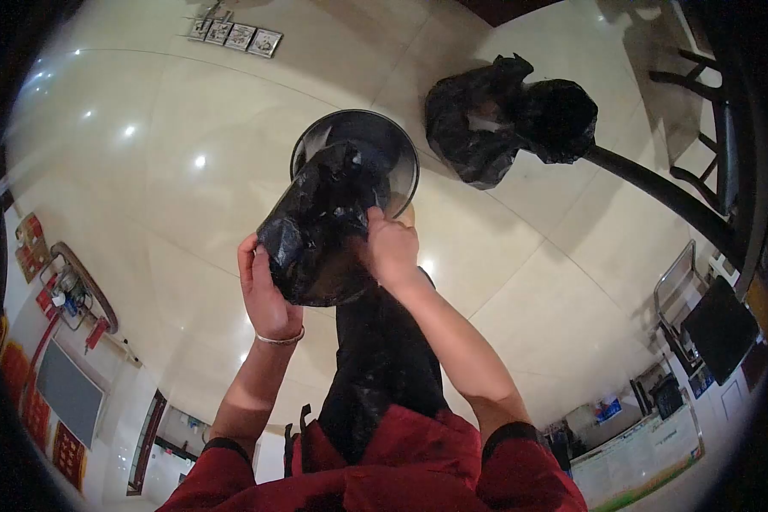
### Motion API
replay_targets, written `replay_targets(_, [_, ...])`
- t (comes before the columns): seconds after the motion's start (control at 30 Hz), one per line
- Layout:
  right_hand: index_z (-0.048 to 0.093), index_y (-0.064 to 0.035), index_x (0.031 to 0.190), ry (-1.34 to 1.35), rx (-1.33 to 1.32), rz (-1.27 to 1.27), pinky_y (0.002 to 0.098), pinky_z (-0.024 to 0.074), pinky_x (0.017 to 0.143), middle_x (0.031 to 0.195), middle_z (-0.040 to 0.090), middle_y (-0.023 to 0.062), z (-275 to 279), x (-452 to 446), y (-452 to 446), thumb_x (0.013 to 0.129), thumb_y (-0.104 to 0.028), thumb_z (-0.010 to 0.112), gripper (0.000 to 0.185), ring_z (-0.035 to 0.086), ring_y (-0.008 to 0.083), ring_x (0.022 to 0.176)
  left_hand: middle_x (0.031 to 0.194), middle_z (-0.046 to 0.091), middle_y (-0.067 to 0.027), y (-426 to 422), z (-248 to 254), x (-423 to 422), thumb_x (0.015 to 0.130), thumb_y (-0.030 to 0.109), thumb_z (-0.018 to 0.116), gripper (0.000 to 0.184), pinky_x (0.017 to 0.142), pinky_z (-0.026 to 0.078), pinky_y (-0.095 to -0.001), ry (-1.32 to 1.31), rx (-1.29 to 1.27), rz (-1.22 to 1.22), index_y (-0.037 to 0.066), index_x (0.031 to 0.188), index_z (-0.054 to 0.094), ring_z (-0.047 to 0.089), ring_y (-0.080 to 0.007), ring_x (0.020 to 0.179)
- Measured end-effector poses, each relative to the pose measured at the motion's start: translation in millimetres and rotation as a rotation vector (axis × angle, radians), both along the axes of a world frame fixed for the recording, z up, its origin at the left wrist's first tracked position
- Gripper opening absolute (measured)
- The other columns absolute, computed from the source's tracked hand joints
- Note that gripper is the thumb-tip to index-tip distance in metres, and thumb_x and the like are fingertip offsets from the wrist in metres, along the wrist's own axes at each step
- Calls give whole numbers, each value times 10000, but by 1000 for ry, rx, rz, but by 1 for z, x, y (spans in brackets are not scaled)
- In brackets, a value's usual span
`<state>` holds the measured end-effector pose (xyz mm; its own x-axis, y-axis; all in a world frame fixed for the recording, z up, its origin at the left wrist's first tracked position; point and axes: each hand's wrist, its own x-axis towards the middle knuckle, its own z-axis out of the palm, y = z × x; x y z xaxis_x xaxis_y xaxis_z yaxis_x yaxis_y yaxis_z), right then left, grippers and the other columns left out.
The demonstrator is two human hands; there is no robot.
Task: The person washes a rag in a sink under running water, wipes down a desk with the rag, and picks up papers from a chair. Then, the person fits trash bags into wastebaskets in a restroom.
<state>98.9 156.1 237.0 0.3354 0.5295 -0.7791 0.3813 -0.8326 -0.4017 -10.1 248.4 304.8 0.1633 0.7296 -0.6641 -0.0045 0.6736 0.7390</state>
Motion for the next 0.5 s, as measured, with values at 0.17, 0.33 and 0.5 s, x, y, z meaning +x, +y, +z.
replay_targets(0.17, [447, -43, 1037, 356, 299, -970, 312, 448, 626, 798, 578, 79, -52, 16, -55, 798, -176, 485, 276, 545, 187, 666, 939, 472, -35, 29, -13, -34, 845, 52, 385, 166, 780, 371, -228, 306, 384, -433, 5, 968, 487, 452, -117, 843])
replay_targets(0.33, [476, -98, 1002, 612, 317, -1750, 287, 444, 678, 938, 525, 47, -29, 46, -91, 817, -165, 483, 197, 489, 142, 803, 956, 477, -26, 28, -69, -84, 796, 47, 502, 144, 750, 369, -223, 78, -80, -243, 30, 930, 554, 440, -98, 807])
replay_targets(0.5, [445, -89, 1066, 612, 396, -1639, 261, 428, 703, 922, 535, 32, -39, 35, -122, 770, -145, 565, 324, 499, 126, 821, 816, 519, -3, 26, -106, -112, 747, 61, 555, 193, 621, 397, -240, 389, 241, -513, 65, 940, 542, 473, -75, 705])
